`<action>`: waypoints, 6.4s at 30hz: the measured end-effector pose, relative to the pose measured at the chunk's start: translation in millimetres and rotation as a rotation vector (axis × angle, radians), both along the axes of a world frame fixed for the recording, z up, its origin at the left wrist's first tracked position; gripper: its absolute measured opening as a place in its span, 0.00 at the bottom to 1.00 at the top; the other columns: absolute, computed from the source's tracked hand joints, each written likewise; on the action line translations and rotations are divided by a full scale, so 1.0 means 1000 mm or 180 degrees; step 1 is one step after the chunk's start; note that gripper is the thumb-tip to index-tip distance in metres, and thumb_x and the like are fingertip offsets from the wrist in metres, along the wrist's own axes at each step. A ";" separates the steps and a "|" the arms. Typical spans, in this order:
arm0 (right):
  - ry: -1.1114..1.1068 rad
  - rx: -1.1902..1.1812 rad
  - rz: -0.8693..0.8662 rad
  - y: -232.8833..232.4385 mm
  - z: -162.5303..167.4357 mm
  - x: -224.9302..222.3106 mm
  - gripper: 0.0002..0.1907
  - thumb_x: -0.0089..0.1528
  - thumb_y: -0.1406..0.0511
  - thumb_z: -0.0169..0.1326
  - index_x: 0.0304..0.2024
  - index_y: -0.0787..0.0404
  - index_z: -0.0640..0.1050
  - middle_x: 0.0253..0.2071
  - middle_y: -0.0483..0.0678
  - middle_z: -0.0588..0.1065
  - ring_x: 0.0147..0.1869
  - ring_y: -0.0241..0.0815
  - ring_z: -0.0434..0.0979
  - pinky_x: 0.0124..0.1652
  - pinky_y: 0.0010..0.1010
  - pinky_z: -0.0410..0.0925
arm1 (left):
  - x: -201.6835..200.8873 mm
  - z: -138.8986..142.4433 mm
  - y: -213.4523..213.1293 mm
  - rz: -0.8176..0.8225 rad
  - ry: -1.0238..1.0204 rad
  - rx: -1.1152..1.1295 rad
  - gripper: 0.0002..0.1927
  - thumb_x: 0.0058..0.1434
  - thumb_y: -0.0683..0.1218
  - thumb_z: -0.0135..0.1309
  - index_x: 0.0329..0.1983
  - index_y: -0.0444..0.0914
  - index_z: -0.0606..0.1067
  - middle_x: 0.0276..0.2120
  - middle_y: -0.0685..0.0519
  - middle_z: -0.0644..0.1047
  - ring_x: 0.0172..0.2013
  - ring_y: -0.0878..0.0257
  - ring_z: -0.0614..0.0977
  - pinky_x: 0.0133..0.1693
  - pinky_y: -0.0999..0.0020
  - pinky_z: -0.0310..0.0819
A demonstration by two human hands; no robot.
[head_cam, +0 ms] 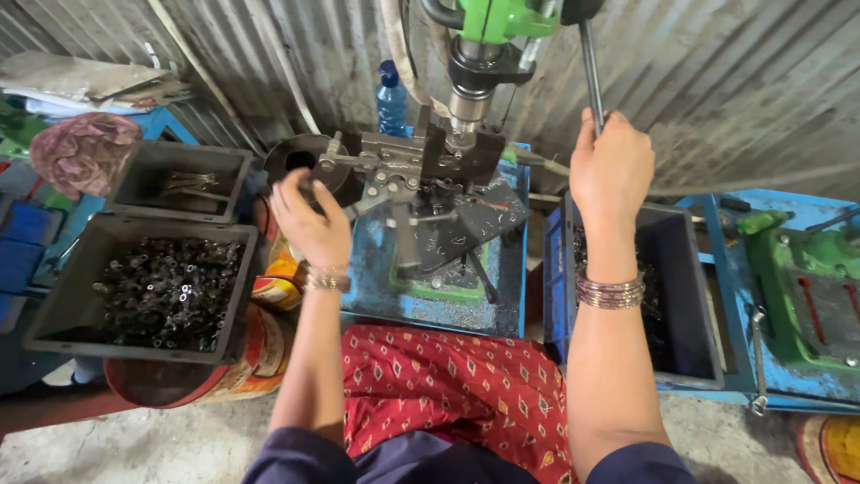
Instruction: The person sits at a bench drill press in a small workshop, picks small black metal fittings one at a time from a bin, places each into a jig under the drill, and pulls the machine lever to work the part, returning finished pieces to the bin and repeating the cycle.
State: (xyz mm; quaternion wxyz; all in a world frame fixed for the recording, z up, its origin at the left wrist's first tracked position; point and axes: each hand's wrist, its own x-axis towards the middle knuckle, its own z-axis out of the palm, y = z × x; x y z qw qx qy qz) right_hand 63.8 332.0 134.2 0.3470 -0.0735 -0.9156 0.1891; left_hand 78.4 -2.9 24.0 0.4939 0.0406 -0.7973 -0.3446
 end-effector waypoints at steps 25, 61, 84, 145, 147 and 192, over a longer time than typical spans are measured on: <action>0.1633 0.0165 0.0335 0.022 -0.069 -0.126 0.09 0.68 0.68 0.53 0.35 0.66 0.71 0.29 0.61 0.73 0.35 0.68 0.75 0.35 0.52 0.66 | -0.104 0.001 -0.013 -0.0136 -0.0764 -0.0124 0.13 0.65 0.48 0.57 0.48 0.36 0.73 0.43 0.43 0.76 0.46 0.43 0.78 0.47 0.50 0.74; 0.1823 0.0289 0.0325 0.033 -0.083 -0.152 0.07 0.70 0.69 0.51 0.37 0.67 0.73 0.30 0.61 0.72 0.36 0.67 0.75 0.35 0.51 0.66 | -0.107 -0.008 -0.016 -0.0036 -0.0938 -0.0353 0.09 0.61 0.48 0.60 0.40 0.40 0.78 0.40 0.47 0.77 0.41 0.45 0.79 0.41 0.52 0.75; 0.1924 0.0296 0.0432 0.031 -0.078 -0.156 0.07 0.71 0.69 0.49 0.39 0.66 0.75 0.29 0.60 0.72 0.34 0.66 0.74 0.34 0.50 0.65 | -0.102 -0.005 -0.016 -0.0016 -0.0941 -0.0335 0.09 0.60 0.49 0.61 0.40 0.41 0.78 0.40 0.48 0.77 0.41 0.46 0.79 0.42 0.52 0.75; 0.2244 0.0324 0.0730 0.034 -0.040 -0.201 0.02 0.59 0.73 0.50 0.31 0.64 0.71 0.28 0.61 0.71 0.34 0.66 0.73 0.35 0.49 0.65 | -0.103 0.003 -0.013 -0.0084 -0.0663 -0.0105 0.09 0.60 0.45 0.60 0.42 0.40 0.76 0.42 0.48 0.77 0.45 0.45 0.79 0.46 0.52 0.74; 0.2108 -0.0216 0.0816 0.022 -0.040 -0.183 0.02 0.64 0.73 0.49 0.38 0.67 0.74 0.30 0.62 0.73 0.36 0.68 0.75 0.35 0.49 0.67 | -0.102 0.001 -0.015 -0.0042 -0.0499 -0.0017 0.10 0.59 0.44 0.59 0.44 0.40 0.76 0.42 0.47 0.77 0.45 0.45 0.79 0.47 0.52 0.74; 0.0146 0.0293 0.0340 0.023 -0.017 -0.003 0.17 0.74 0.62 0.54 0.34 0.69 0.78 0.28 0.63 0.76 0.35 0.67 0.78 0.37 0.51 0.70 | 0.088 -0.104 -0.187 -0.0121 -0.2190 0.2379 0.35 0.58 0.49 0.55 0.68 0.39 0.60 0.53 0.39 0.75 0.49 0.39 0.77 0.50 0.48 0.74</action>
